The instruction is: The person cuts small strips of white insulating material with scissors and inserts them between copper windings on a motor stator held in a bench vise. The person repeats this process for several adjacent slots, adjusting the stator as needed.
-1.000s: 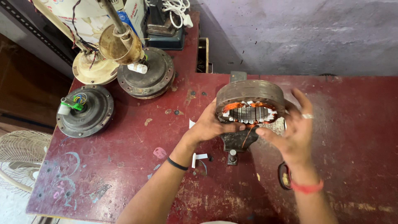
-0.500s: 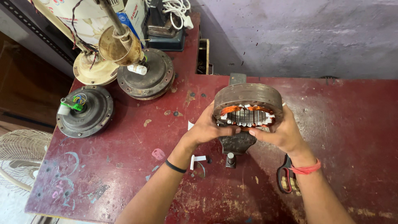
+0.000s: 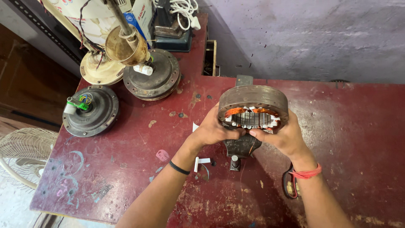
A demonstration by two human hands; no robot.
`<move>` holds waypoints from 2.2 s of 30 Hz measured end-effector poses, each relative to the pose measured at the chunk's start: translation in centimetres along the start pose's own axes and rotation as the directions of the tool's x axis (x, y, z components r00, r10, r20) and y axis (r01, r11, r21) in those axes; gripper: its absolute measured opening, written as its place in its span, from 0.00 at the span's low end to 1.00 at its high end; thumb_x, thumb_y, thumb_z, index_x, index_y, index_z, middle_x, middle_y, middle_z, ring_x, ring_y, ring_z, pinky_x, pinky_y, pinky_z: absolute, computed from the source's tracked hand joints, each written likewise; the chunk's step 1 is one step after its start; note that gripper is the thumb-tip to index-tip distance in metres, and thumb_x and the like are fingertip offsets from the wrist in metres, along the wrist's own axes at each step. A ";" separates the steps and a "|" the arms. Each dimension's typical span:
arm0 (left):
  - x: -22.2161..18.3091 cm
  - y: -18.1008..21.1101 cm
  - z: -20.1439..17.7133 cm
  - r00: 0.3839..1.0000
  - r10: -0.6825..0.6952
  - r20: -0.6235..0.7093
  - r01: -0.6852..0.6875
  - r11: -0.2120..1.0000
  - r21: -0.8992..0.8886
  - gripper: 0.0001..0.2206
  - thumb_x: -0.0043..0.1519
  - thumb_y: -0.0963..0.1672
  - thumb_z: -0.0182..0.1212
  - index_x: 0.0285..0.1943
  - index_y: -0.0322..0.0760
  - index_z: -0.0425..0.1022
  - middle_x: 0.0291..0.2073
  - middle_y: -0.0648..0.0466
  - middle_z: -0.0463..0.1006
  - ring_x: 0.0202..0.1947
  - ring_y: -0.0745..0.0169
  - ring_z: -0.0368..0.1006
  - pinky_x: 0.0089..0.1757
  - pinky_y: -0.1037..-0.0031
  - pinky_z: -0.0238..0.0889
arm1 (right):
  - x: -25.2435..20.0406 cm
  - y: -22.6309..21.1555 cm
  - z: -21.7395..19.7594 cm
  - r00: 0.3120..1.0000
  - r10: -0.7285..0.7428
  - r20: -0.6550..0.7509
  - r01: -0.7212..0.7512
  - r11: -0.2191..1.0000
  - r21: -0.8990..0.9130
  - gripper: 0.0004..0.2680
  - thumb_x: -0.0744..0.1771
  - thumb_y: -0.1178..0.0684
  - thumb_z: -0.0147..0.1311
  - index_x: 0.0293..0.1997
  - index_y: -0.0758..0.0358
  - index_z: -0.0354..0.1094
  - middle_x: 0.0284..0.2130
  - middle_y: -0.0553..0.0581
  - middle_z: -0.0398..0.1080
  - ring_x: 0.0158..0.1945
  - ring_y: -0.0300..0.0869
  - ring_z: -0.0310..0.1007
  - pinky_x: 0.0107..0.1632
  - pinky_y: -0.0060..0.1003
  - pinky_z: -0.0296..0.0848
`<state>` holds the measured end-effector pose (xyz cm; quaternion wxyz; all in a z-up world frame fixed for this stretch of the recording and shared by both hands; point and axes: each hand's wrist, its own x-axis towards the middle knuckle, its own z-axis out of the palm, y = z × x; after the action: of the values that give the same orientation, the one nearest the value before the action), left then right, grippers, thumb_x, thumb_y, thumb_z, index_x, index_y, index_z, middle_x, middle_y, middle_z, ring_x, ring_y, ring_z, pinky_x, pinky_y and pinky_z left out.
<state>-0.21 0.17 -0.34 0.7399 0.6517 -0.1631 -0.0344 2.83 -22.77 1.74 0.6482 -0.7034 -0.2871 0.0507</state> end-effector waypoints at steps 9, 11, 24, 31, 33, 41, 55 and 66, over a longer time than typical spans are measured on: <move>-0.1 -0.5 -0.4 1.000 -0.007 0.020 0.008 0.999 -0.040 0.32 0.49 0.34 0.73 0.65 0.29 0.67 0.52 0.52 0.79 0.54 0.65 0.74 0.58 0.68 0.70 | -0.1 1.4 -1.1 0.995 0.073 0.074 -0.086 0.978 0.188 0.22 0.57 0.62 0.71 0.55 0.69 0.70 0.48 0.58 0.77 0.51 0.42 0.77 0.58 0.42 0.77; -0.3 -0.6 -0.5 0.999 -0.018 0.026 0.020 0.996 -0.081 0.31 0.51 0.34 0.73 0.65 0.29 0.67 0.52 0.52 0.79 0.53 0.65 0.75 0.57 0.68 0.71 | -0.1 1.8 -1.2 0.991 0.110 0.075 -0.125 0.961 0.245 0.23 0.56 0.62 0.71 0.56 0.69 0.70 0.48 0.58 0.77 0.51 0.42 0.77 0.58 0.42 0.76; -0.6 -1.2 -0.7 1.000 -0.005 0.017 0.006 0.997 -0.078 0.26 0.54 0.33 0.72 0.63 0.29 0.71 0.50 0.53 0.80 0.52 0.64 0.75 0.57 0.68 0.71 | -0.1 3.2 -1.5 0.992 0.029 0.121 -0.060 0.963 0.261 0.20 0.58 0.63 0.70 0.53 0.69 0.72 0.46 0.58 0.79 0.51 0.44 0.79 0.58 0.44 0.79; -0.2 -1.0 -0.3 0.999 0.047 0.020 -0.044 0.990 -0.130 0.30 0.52 0.34 0.71 0.66 0.31 0.68 0.54 0.53 0.78 0.55 0.65 0.74 0.58 0.69 0.70 | -0.9 3.5 -1.6 0.995 0.080 0.065 -0.096 0.948 0.304 0.20 0.59 0.65 0.67 0.56 0.71 0.70 0.47 0.58 0.76 0.51 0.42 0.76 0.57 0.42 0.76; -0.1 -0.8 -0.1 0.996 0.088 0.006 -0.087 0.992 -0.096 0.31 0.52 0.34 0.71 0.67 0.30 0.67 0.55 0.53 0.77 0.57 0.65 0.72 0.59 0.69 0.68 | -0.9 3.3 -1.8 0.989 0.134 0.064 -0.148 0.922 0.357 0.19 0.60 0.66 0.67 0.56 0.75 0.70 0.46 0.59 0.76 0.51 0.43 0.75 0.57 0.42 0.75; 0.1 -0.2 0.0 0.997 0.082 -0.002 -0.081 0.991 -0.104 0.36 0.48 0.35 0.72 0.69 0.31 0.63 0.54 0.54 0.76 0.56 0.65 0.72 0.58 0.69 0.68 | -0.9 1.5 0.4 0.994 0.100 -0.049 -0.081 0.952 0.296 0.23 0.59 0.65 0.66 0.60 0.70 0.68 0.51 0.57 0.75 0.54 0.41 0.73 0.59 0.41 0.73; 0.1 0.1 -0.9 0.987 0.154 0.033 -0.157 0.983 0.097 0.38 0.48 0.38 0.79 0.71 0.33 0.65 0.61 0.52 0.73 0.64 0.58 0.67 0.65 0.65 0.60 | -0.6 0.6 1.0 0.995 0.072 -0.066 -0.046 0.943 0.330 0.28 0.58 0.65 0.67 0.64 0.68 0.61 0.55 0.57 0.70 0.60 0.44 0.70 0.65 0.44 0.69; -7.0 0.7 -2.6 0.912 0.180 -0.369 -0.006 0.904 0.427 0.27 0.58 0.40 0.69 0.68 0.36 0.70 0.59 0.48 0.74 0.63 0.55 0.73 0.63 0.64 0.65 | -5.2 -1.4 1.8 0.949 -0.050 -0.312 0.173 0.908 0.383 0.22 0.65 0.61 0.56 0.67 0.69 0.59 0.61 0.60 0.69 0.66 0.44 0.67 0.65 0.43 0.68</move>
<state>-6.16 4.63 -1.29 0.6019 0.7788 -0.0435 0.1712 -2.70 -23.63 1.19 0.8171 -0.5357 -0.2106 -0.0339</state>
